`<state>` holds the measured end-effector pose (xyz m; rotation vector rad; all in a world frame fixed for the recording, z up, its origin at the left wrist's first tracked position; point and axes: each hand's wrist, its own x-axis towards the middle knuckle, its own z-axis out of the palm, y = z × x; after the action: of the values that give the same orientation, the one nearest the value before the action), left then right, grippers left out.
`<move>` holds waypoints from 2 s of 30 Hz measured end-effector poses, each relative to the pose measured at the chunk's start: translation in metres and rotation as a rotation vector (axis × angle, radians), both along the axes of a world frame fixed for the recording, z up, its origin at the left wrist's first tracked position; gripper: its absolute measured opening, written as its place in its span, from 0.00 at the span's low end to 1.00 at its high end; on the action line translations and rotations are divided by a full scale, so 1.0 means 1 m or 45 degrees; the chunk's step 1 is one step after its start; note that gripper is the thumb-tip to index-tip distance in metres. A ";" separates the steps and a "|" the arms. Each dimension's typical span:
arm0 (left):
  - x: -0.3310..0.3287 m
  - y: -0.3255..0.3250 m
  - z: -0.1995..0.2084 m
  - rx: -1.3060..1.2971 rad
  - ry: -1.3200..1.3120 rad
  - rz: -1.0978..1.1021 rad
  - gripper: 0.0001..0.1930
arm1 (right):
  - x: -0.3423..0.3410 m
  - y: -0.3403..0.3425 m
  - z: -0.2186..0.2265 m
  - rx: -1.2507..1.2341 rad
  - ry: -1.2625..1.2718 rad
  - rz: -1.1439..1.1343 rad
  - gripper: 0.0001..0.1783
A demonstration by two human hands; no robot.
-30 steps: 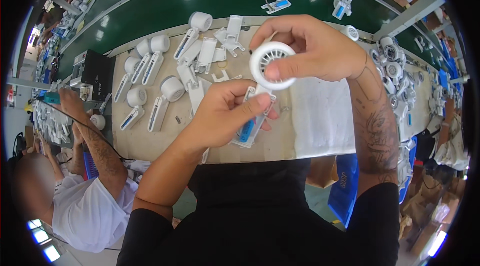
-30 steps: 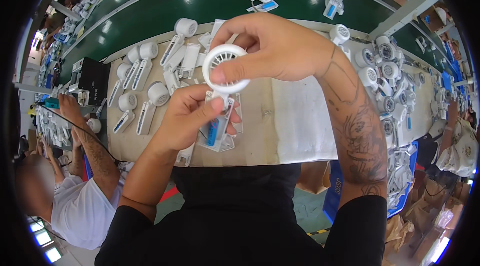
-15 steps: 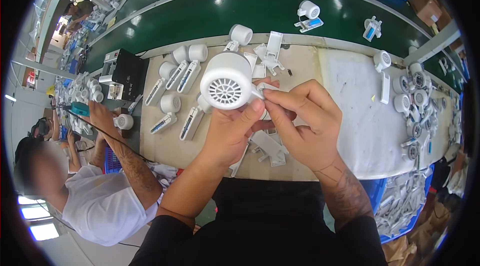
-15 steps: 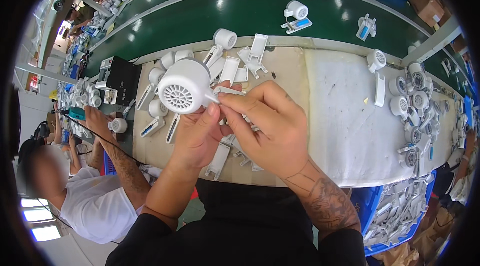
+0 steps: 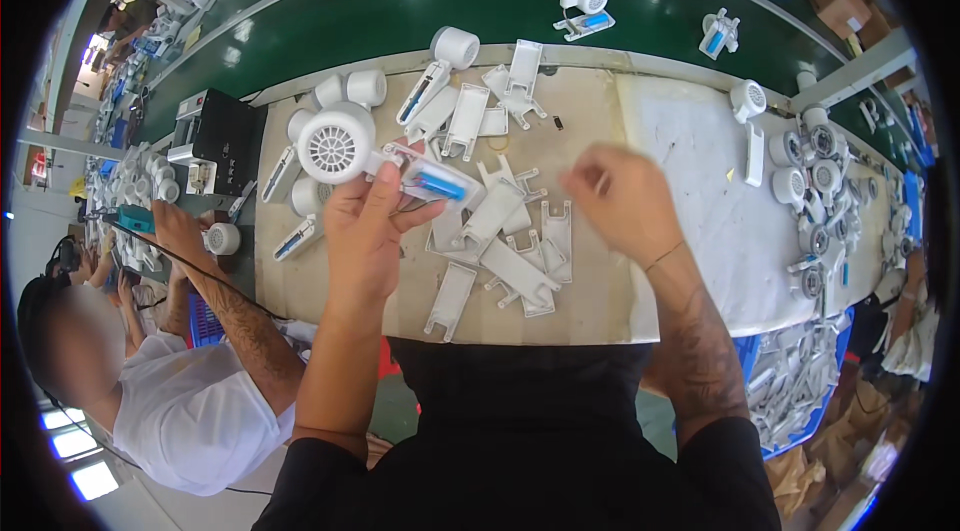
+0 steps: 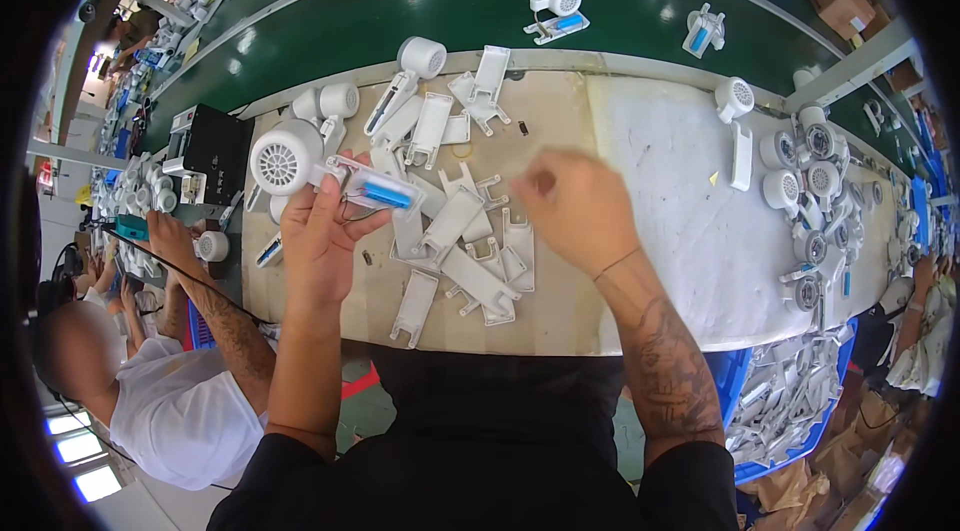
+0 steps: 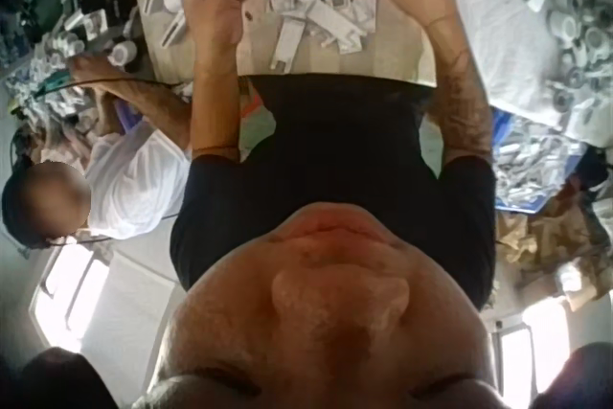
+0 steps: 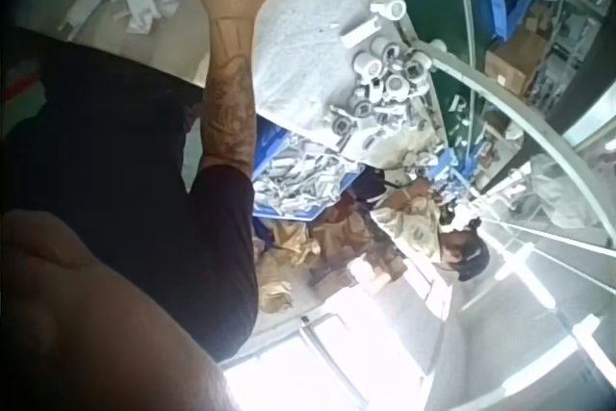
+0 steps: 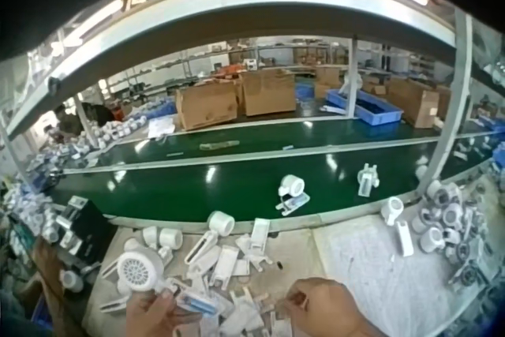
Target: Assembling handheld portable fans by joining components like handles, motors, and covers.
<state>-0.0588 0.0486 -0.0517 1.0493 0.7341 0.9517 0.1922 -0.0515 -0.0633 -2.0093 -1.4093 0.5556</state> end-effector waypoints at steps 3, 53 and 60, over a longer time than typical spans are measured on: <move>-0.011 0.001 -0.004 -0.061 0.097 0.019 0.19 | -0.025 -0.019 -0.028 -0.388 -0.155 0.032 0.17; 0.063 -0.045 0.005 -0.012 -0.429 -0.376 0.23 | -0.045 -0.033 0.038 0.770 0.318 0.108 0.19; 0.067 -0.053 0.010 0.050 -0.425 -0.381 0.24 | -0.042 -0.038 0.047 0.854 0.004 0.090 0.18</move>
<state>0.0078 -0.0041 -0.0419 0.9705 0.2744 0.8545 0.1497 -0.0893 -0.0164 -1.4232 -1.4252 0.0826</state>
